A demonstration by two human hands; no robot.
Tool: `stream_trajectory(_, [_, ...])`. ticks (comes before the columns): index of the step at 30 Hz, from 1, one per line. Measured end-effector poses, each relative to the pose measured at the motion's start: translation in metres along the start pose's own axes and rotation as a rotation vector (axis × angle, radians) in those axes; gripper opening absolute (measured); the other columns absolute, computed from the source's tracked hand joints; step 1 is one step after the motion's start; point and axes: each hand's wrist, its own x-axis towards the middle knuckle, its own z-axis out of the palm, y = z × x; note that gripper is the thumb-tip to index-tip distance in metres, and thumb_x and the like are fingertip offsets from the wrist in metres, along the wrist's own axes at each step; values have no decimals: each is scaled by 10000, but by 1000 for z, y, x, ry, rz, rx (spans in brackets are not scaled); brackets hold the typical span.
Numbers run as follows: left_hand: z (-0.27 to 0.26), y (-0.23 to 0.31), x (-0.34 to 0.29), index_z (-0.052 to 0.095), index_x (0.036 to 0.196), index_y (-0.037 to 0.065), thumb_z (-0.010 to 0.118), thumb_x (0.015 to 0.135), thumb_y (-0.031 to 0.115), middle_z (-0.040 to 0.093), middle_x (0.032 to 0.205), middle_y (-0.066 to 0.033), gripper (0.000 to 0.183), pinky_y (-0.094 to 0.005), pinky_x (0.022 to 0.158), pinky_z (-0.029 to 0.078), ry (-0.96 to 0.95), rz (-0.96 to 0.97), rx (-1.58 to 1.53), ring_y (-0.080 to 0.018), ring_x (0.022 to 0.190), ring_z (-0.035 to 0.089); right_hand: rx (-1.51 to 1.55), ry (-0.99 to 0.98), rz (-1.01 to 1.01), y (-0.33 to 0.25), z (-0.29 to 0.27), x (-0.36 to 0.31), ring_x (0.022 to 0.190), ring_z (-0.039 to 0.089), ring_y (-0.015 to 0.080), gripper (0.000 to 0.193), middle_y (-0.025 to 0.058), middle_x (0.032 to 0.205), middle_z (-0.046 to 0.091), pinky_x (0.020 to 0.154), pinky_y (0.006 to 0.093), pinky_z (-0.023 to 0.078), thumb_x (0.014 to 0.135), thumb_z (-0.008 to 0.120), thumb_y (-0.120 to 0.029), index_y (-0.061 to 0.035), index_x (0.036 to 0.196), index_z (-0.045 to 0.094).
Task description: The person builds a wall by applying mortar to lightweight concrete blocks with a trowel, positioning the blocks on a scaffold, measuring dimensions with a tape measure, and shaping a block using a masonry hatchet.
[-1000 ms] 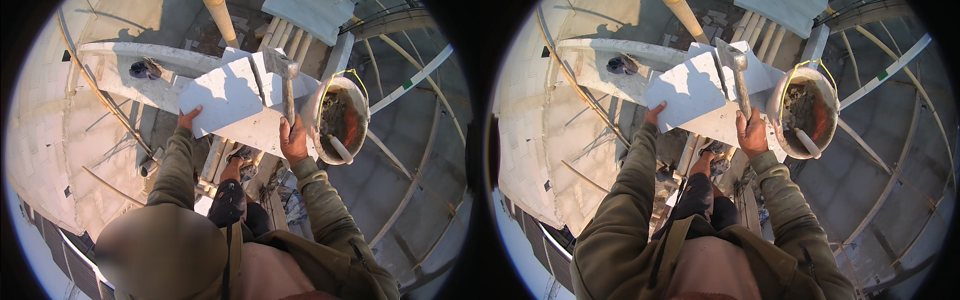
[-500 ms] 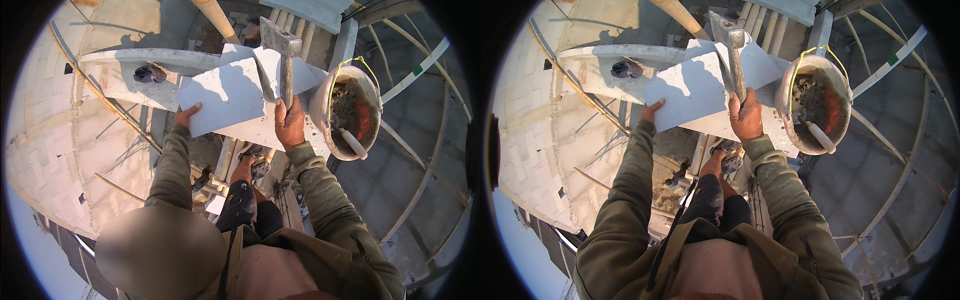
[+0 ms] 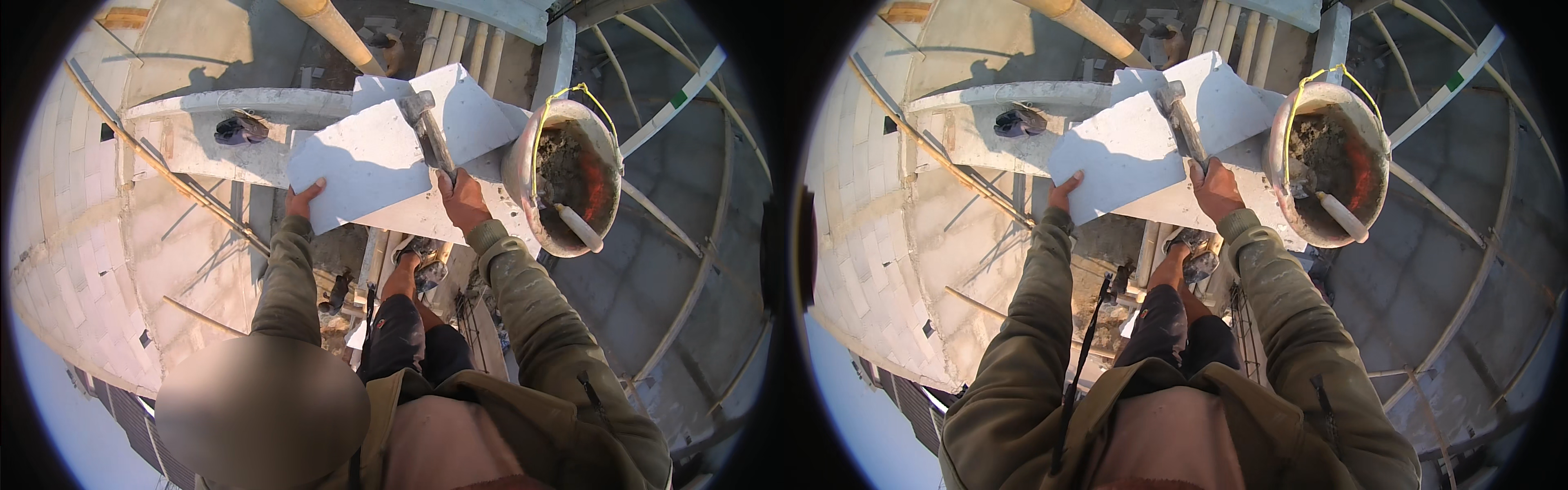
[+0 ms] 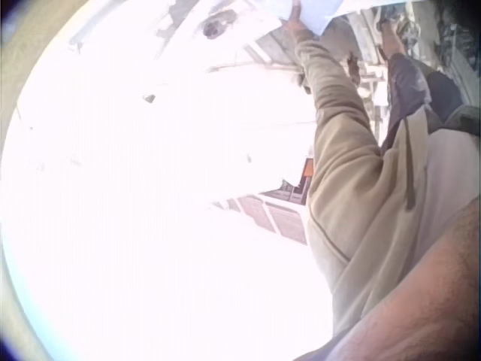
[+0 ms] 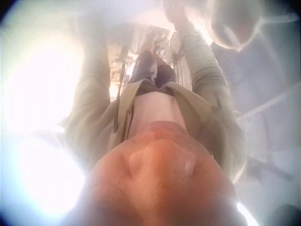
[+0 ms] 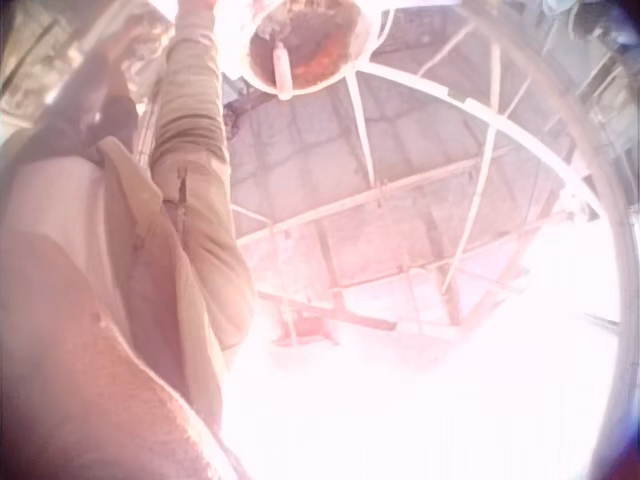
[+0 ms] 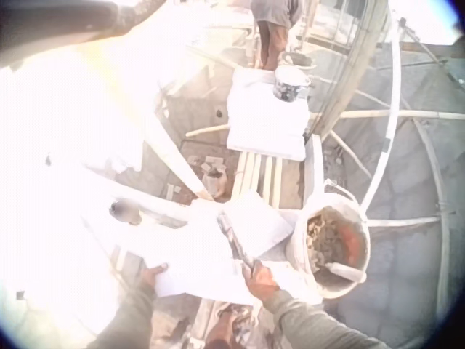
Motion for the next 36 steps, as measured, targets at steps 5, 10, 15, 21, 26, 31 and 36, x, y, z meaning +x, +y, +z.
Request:
stream_trajectory(5, [-39,-9,-6,531,1366,-35,858,792,258,661,1215,-180,722,-429,890,582,31,43,32,-310,1007,689,278,96,-202,-63,-37,-21,682,649,479,409,285,726,631,599,481,508,1041,592,-361,46,1025,551])
stream_trajectory(10, [-15,-18,-11,548,1347,-35,847,798,266,667,1201,-170,694,-436,907,579,57,28,2,-308,1017,689,321,177,-206,-37,-17,-27,692,652,493,434,256,768,665,636,506,514,1052,554,-376,58,1028,549])
stream_trajectory(15, [-19,-28,-6,557,1338,-43,832,812,265,672,1191,-170,668,-437,911,576,40,127,-2,-309,1020,690,-42,-97,-63,-14,-14,7,774,660,530,514,300,742,660,739,565,512,1041,538,-413,101,1032,563])
stream_trajectory(21, [-10,-25,-10,534,1380,-37,819,830,245,670,1220,-171,680,-462,951,561,20,-8,-29,-340,1070,681,139,-50,5,3,-3,-16,775,664,489,513,303,764,647,730,548,507,1042,536,-428,81,991,579])
stream_trajectory(26, [-25,-15,-40,508,1411,-4,837,793,208,642,1258,-177,731,-484,960,553,24,-74,-151,-350,1117,655,80,-174,9,-5,-21,-28,786,639,496,459,318,877,643,697,535,496,1038,565,-393,66,1034,565])
stream_trajectory(31, [-30,36,-139,451,1456,23,805,762,87,618,1279,-178,781,-501,976,545,111,-77,-223,-366,1148,633,73,166,-219,-44,-35,-78,935,630,405,615,209,1074,558,781,514,533,971,599,-190,11,1518,406])
stream_trajectory(36, [-11,76,-200,508,1353,18,827,682,63,639,1208,-157,744,-467,949,542,69,-4,146,-336,1069,639,-243,103,-2,-5,-30,-48,1183,511,404,785,205,1265,493,979,493,465,871,604,-79,-156,1604,334])
